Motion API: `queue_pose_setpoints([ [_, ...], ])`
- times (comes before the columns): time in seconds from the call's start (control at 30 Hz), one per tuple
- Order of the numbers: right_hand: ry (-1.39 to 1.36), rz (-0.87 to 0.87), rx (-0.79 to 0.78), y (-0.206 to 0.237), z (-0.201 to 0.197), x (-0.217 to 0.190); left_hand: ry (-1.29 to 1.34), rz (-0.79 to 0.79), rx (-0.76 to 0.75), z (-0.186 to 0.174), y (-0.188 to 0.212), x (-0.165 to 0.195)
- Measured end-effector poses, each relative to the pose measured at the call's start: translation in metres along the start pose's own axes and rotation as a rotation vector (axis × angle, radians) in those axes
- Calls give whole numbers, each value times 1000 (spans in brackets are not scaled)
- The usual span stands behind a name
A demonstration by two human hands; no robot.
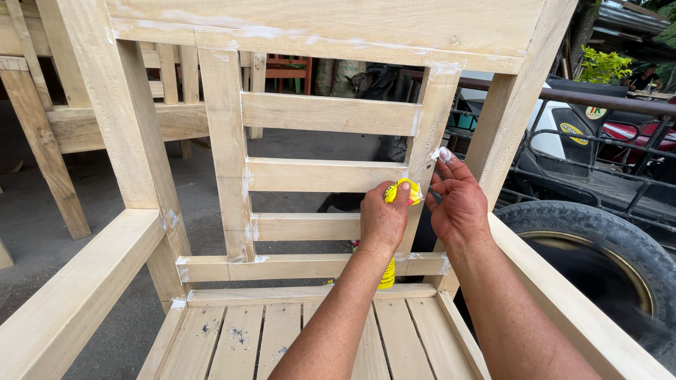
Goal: The person applies wood glue from a yellow tube to the joints of a wooden chair frame. They squeeze glue onto the intersections of the backrest slats and side rails, then spread it with their finger. The person continues along the frame, gluing the armrest joints and seat frame connections.
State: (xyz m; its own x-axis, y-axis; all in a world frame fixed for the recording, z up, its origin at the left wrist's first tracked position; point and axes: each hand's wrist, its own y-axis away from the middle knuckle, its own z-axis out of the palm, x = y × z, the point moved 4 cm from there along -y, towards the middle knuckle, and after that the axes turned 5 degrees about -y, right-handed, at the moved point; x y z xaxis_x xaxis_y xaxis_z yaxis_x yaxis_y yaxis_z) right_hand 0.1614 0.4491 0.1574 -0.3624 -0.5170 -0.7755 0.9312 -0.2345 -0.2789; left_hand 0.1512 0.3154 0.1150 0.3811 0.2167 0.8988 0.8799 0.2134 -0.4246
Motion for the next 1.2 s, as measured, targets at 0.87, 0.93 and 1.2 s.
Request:
queue_pose_setpoints([
  [0.87, 1204, -788, -39, 17, -9, 35, 7, -5, -27, -14, -2, -16],
  [0.93, 1270, -823, -56, 22, -2, 35, 7, 18, -30, -15, -2, -17],
  [1.2, 1244, -841, -37, 34, 1, 30, -10, -2, -20, -18, -2, -19],
])
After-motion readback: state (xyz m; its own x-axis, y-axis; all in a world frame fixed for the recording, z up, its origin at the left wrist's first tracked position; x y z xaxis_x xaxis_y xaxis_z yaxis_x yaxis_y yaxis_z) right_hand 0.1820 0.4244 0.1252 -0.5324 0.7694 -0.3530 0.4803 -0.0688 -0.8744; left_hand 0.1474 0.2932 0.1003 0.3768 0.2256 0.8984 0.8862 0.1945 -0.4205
